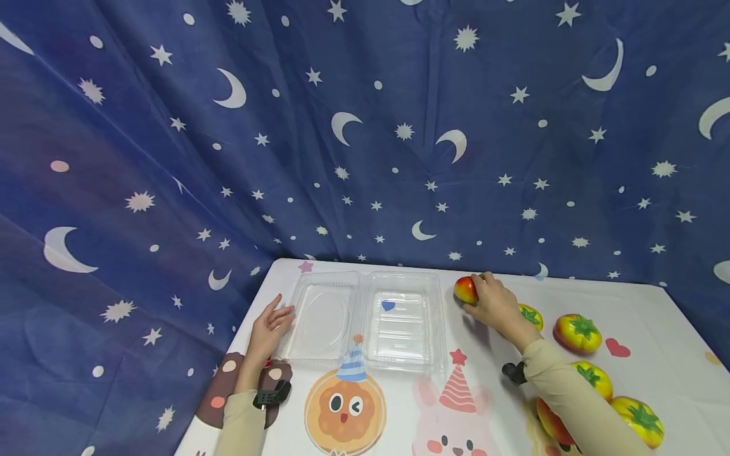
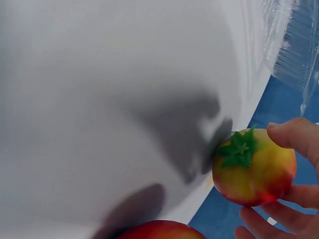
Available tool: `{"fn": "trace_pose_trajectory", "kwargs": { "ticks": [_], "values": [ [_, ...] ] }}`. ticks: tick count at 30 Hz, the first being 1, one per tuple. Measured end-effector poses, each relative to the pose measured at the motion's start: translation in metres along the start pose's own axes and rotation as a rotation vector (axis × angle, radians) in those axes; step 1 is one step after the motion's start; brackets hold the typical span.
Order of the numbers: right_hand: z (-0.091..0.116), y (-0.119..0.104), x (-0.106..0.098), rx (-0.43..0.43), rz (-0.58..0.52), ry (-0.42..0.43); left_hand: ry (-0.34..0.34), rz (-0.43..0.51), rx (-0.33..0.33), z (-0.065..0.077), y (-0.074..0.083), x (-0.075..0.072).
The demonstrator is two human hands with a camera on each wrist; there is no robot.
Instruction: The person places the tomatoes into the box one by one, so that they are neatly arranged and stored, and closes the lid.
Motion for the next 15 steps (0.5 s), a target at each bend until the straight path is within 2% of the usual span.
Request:
{"fn": "trace_pose_trajectory", "kwargs": {
  "ticks": [8, 15],
  "values": [
    [-0.007, 0.006, 0.004, 0.037, -0.013, -0.004, -0.007, 0.001, -0.006, 0.002, 0.002, 0.000],
    [-0.012, 0.012, 0.005, 0.066, -0.025, 0.029, 0.001, -0.037, 0.041, 0.003, 0.004, 0.001]
  ]
}}
Point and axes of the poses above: each hand's wrist, its own z-axis away from the middle knuckle, its own x-axis out of the palm, y = z × x, the point moved 3 cm from there along -z, towards the middle knuckle, and after that the axes turned 14 degrees about -y, right-handed, at the moved point
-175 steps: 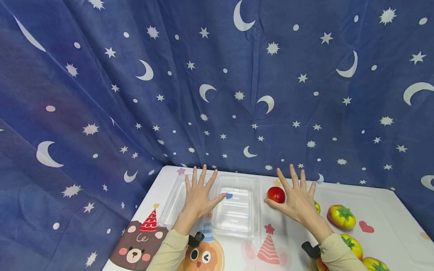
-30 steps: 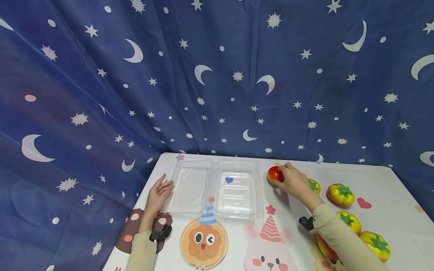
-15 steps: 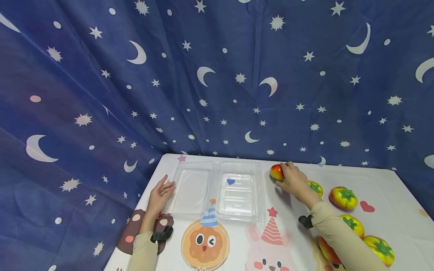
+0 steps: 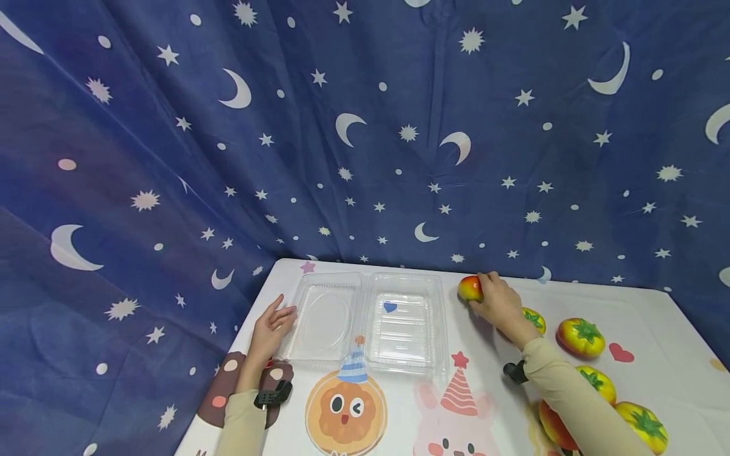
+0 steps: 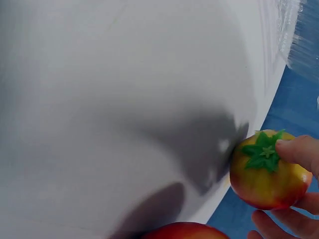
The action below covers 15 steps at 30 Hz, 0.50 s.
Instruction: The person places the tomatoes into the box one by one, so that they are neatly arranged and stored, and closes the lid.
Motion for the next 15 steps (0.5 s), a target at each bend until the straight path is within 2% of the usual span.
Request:
{"fn": "trace_pose_trajectory", "kwargs": {
  "ticks": [5, 10, 15],
  "values": [
    [0.002, 0.004, -0.001, -0.007, -0.007, 0.041, -0.003, 0.002, 0.019, -0.001, -0.001, 0.000],
    [0.004, 0.007, -0.003, -0.010, -0.033, 0.052, -0.015, 0.024, 0.005, 0.000, -0.001, -0.001],
    [0.005, 0.008, -0.006, -0.002, -0.092, 0.048, -0.041, 0.036, -0.023, 0.005, 0.018, 0.001]
  ]
}}
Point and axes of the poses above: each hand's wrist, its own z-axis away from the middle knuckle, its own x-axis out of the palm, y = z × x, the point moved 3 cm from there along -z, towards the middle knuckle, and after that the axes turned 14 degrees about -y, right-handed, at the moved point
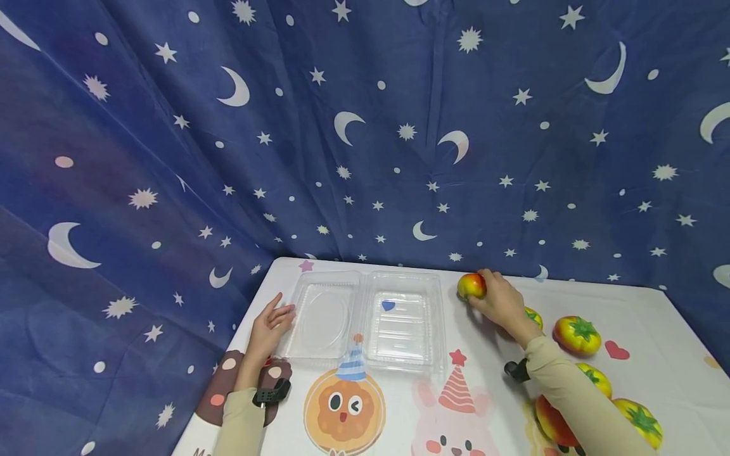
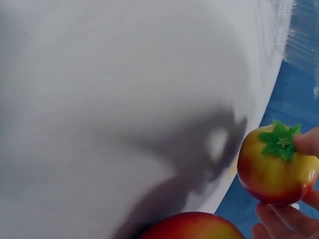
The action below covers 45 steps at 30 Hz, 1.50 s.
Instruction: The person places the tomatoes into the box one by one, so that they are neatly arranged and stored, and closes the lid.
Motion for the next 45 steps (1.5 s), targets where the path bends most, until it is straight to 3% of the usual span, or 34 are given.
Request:
{"fn": "trace_pose_trajectory", "kwargs": {
  "ticks": [3, 7, 15, 30, 36, 45],
  "values": [
    [0.001, 0.000, -0.004, 0.002, -0.065, -0.006, 0.002, -0.007, 0.005, -0.001, -0.002, 0.000],
    [0.001, -0.001, -0.010, -0.029, -0.178, -0.015, 0.027, -0.013, 0.029, -0.006, -0.018, -0.003],
    [0.005, -0.011, -0.025, -0.095, -0.367, -0.039, 0.037, -0.024, 0.053, -0.007, -0.019, -0.001],
    [-0.004, -0.044, -0.038, -0.087, -0.389, -0.019, 0.038, -0.012, 0.047, -0.006, -0.019, -0.001],
    [-0.010, -0.068, -0.034, -0.140, -0.388, -0.055, 0.027, 0.008, 0.038, -0.003, -0.019, -0.001],
    [-0.023, -0.107, -0.017, -0.250, -0.371, -0.116, 0.006, 0.005, 0.012, 0.004, 0.012, 0.001]
  ]
}}
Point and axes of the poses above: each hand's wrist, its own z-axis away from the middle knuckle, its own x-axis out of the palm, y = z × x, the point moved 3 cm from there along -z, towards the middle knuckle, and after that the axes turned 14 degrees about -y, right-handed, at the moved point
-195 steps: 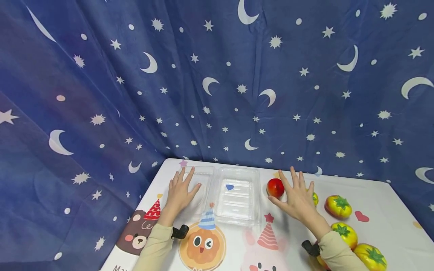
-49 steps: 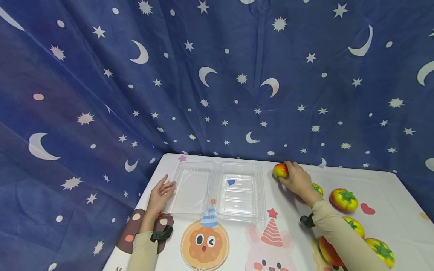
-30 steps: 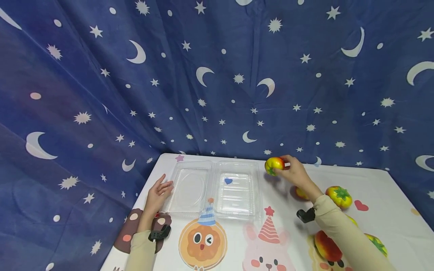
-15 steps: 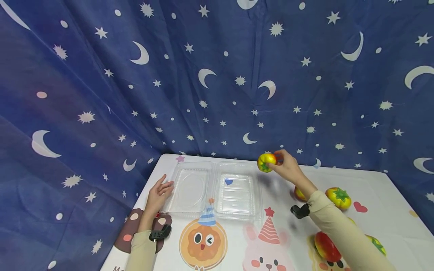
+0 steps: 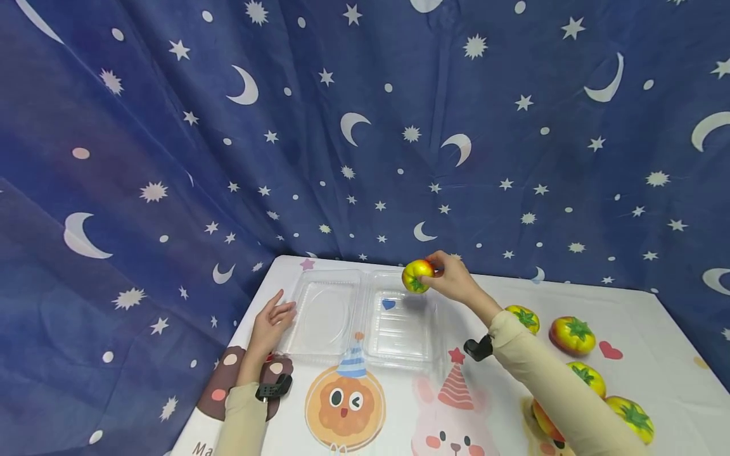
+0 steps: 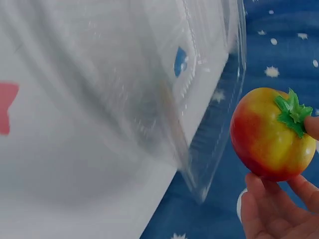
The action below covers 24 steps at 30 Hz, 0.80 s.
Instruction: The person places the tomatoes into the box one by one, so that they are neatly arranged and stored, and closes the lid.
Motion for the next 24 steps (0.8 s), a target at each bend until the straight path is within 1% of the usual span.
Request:
{"fn": "trace_pose_trajectory", "kwargs": {
  "ticks": [4, 10, 18, 19, 24],
  "values": [
    [-0.010, -0.007, 0.013, -0.017, -0.006, -0.048, -0.005, -0.008, -0.002, -0.001, 0.004, 0.001],
    [-0.020, -0.015, 0.034, -0.012, 0.005, -0.129, -0.002, 0.003, 0.005, -0.001, 0.002, 0.000],
    [-0.029, -0.027, 0.051, -0.066, 0.073, -0.179, -0.003, -0.002, 0.017, -0.002, 0.002, -0.001],
    [-0.029, -0.028, 0.053, -0.063, 0.076, -0.186, -0.002, -0.001, 0.017, -0.002, 0.000, -0.001],
    [-0.034, -0.028, 0.060, -0.064, 0.079, -0.218, 0.014, -0.011, 0.029, -0.011, -0.023, -0.006]
  ]
}}
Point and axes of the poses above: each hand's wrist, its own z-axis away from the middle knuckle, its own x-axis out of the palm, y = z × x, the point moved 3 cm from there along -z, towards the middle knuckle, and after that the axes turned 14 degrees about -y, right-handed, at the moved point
